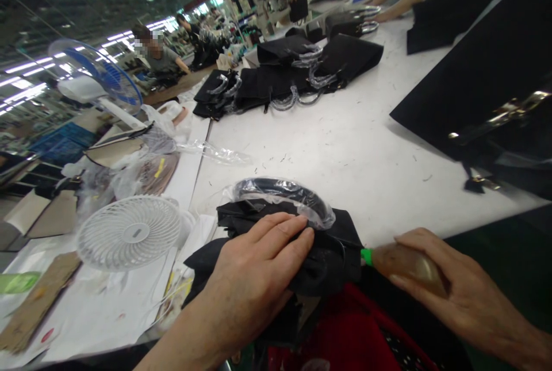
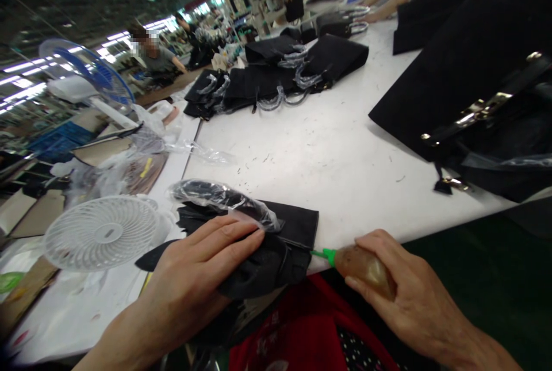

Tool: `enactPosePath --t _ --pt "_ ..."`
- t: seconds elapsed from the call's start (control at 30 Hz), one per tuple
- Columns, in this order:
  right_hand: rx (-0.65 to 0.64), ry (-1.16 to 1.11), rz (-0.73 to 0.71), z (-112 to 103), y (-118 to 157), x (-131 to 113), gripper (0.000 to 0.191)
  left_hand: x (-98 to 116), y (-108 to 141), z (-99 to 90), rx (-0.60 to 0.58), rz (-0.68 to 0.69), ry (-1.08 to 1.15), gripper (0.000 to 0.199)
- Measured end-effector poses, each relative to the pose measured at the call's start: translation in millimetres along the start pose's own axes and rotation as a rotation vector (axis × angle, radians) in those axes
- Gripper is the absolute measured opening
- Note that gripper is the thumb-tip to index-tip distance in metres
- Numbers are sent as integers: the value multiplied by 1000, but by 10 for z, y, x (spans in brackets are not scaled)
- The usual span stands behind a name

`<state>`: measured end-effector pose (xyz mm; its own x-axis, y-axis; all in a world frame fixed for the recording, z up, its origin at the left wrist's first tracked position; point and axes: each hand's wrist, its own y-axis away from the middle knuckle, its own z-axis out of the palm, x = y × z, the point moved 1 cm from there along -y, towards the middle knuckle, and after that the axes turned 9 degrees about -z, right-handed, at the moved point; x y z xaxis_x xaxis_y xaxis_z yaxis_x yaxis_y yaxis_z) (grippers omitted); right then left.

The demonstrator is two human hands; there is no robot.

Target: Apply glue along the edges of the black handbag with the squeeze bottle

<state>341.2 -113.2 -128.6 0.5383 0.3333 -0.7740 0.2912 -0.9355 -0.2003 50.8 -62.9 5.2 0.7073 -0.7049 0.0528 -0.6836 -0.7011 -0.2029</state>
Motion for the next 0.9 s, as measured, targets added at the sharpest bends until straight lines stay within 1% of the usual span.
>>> enactPosePath --t 0.07,0.1,0.17,0.27,0.33,0.43,0.53,0.6,0.7,0.8,0.9 --pt "98 24 45 -10 20 25 39 11 -14 2 9 1 -4 40" --pt "123 13 68 -13 39 38 42 19 -17 4 10 0 -4 41" --pt "107 -48 123 -8 90 55 46 37 -15 10 9 -7 4 42" --pt "30 -196 213 13 161 53 49 68 -2 15 6 -27 31 40" --pt "2 -271 260 17 173 33 50 84 3 14 14 -38 47 37" --pt "13 -200 268 -8 137 0 48 88 3 22 28 -66 69 35" --pt "20 -143 225 -40 112 -14 46 88 6 64 58 -83 88 35" --pt "28 -165 205 -61 113 -14 47 100 9 103 112 -77 87 35" --pt "56 -120 211 -104 86 -19 46 133 -2 138 258 -76 37 33" --pt "52 -65 208 -162 0 -51 46 161 -44 112 413 -62 -36 28" --pt "78 -29 193 -243 -92 -87 48 160 -103 53 536 -40 -93 24"
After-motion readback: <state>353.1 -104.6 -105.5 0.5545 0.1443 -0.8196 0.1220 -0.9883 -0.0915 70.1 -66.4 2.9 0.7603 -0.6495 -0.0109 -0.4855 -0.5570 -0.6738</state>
